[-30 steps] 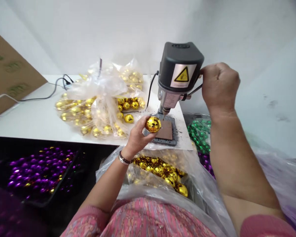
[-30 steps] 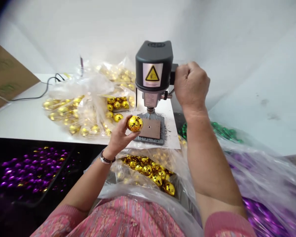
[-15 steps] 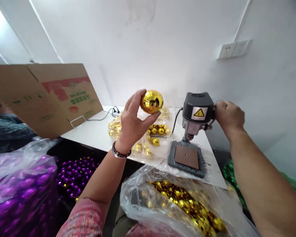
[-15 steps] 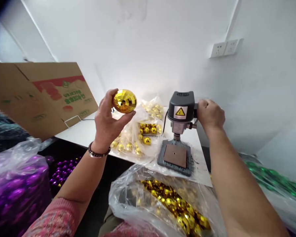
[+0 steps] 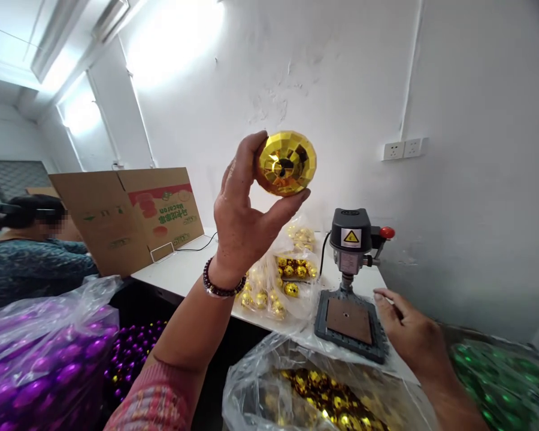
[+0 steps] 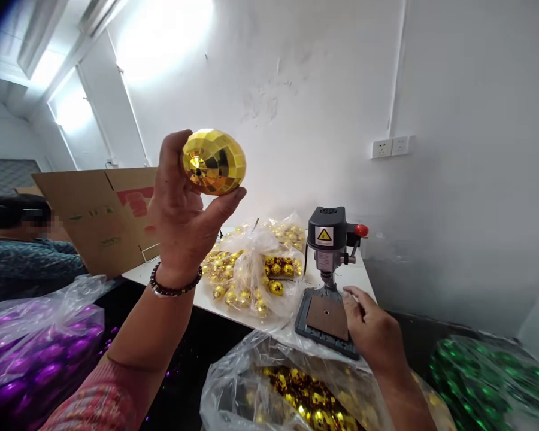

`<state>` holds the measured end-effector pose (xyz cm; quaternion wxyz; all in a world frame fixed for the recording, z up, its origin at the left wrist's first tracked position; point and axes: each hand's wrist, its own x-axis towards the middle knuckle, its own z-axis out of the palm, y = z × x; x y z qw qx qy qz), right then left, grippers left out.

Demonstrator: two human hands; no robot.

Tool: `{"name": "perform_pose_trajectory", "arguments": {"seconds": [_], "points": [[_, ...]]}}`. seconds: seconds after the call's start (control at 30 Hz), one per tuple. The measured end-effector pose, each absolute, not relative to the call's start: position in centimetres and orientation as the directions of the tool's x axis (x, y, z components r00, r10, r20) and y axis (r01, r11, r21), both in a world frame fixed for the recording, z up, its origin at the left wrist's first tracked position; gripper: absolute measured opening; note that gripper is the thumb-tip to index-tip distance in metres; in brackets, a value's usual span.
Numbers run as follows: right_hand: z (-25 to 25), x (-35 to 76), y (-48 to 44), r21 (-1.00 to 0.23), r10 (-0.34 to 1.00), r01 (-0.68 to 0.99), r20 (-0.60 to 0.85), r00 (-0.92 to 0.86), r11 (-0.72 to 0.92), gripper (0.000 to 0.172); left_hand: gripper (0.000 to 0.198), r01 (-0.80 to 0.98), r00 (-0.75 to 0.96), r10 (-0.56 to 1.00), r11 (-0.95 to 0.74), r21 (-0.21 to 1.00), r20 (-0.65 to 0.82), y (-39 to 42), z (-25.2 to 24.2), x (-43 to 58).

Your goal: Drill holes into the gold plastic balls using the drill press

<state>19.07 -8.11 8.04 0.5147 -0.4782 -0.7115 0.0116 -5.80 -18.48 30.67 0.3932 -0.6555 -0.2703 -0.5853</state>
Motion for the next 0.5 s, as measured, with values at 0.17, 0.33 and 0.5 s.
{"name": "perform_pose_trajectory", "arguments": {"seconds": [0.17,0.33,0.5], "points": [[6.8,19.7,-10.2,-0.510,0.669,0.595,0.740,-0.063,0.621,0.051,0.074,0.808,0.142,-0.180,-0.548,-0.219,0.973,-20.4,30.9,-4.5],[6.7,19.8,-12.2,-0.494,0.644,0.567,0.760,-0.088,0.659,0.050,0.074,0.801,0.153,-0.227,-0.541,-0.255,0.962,-22.3,30.9,-4.1],[7.0,19.9,-13.9,-0.496,0.661,0.559,0.739,-0.131,0.665,0.049,0.076,0.808,0.134,-0.235,-0.536,-0.243,0.963,-23.7,30.8,-4.4]]}}
